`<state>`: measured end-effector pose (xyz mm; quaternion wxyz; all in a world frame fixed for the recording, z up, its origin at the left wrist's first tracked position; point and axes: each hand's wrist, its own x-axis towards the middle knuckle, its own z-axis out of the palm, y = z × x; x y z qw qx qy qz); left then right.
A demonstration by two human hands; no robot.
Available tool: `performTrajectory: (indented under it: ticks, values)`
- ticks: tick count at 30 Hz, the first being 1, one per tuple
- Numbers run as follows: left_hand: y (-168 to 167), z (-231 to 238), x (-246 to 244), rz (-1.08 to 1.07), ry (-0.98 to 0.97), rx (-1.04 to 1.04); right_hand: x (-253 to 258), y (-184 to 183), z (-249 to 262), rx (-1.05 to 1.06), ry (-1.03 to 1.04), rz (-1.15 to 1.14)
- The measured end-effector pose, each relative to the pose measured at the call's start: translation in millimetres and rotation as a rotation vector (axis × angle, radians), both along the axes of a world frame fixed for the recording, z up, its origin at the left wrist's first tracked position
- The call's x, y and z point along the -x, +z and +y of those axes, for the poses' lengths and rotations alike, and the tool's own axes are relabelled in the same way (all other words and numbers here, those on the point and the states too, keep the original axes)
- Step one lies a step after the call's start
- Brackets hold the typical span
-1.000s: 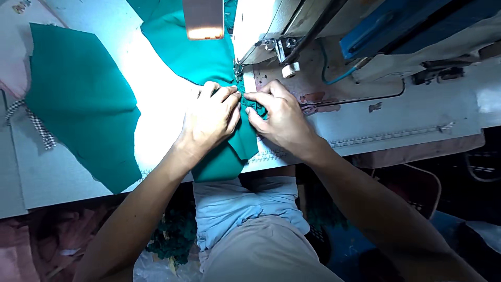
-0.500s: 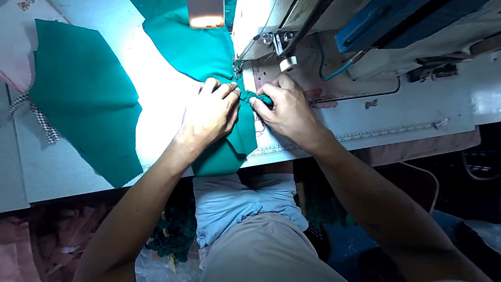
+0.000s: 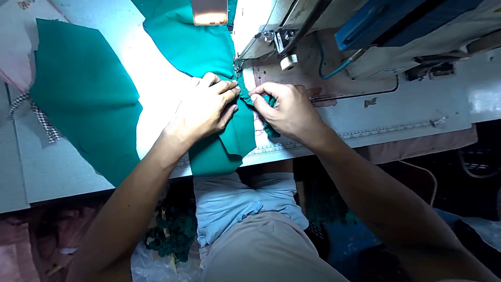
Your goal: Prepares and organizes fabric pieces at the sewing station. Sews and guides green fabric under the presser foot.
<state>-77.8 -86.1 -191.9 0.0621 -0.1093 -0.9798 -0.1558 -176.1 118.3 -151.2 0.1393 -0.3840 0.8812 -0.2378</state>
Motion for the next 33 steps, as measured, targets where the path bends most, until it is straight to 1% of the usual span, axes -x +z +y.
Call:
performTrajectory:
  ticks: [3,4,6,8,10,12,15,18,20,24,26,30,33]
  values:
    - [2.0,-6.0,3.7,-0.031,-0.04,-0.023,-11.5,-12.3,1.9,0.056,0.09,0.141]
    - [4.0,-6.8,4.4,-0.052,-0.039,-0.045,-16.4,-16.0,2.4,0.043,0.118,0.186]
    - [8.1,-5.4,4.9,-0.083,0.005,-0.092,-25.4,-20.7,2.3,0.013,0.131,0.244]
    - [9.5,2.7,2.7,-0.033,0.064,-0.11,-29.6,-21.8,1.3,-0.005,0.124,0.265]
    - [6.7,15.9,-2.3,0.1,0.08,-0.131,-30.2,-22.0,0.1,0.005,0.12,0.27]
    - [-2.4,28.4,-9.3,0.159,0.076,-0.147,-29.9,-21.8,0.5,0.007,0.115,0.255]
    - [-17.2,30.4,-17.2,0.141,0.071,-0.136,-27.7,-17.3,6.0,0.006,0.088,0.17]
    - [-19.2,27.1,-19.6,0.147,0.044,-0.133,-28.6,-6.8,13.9,0.056,0.03,0.09]
    - [-17.2,25.2,-19.1,0.142,0.031,-0.126,-23.2,-7.5,14.5,0.069,0.028,0.115]
    - [-16.2,22.3,-18.1,0.133,0.005,-0.097,-23.5,-7.0,20.5,-0.007,0.066,0.177]
    - [-15.3,21.5,-17.8,0.123,0.007,-0.104,-26.7,-5.3,22.1,-0.02,0.085,0.171]
    - [-7.5,23.6,-15.5,0.067,0.075,-0.197,-39.3,-3.5,19.3,-0.005,0.072,0.159]
    - [-1.9,33.6,-11.3,0.057,0.187,-0.245,-49.6,-11.9,19.0,-0.061,0.089,0.253]
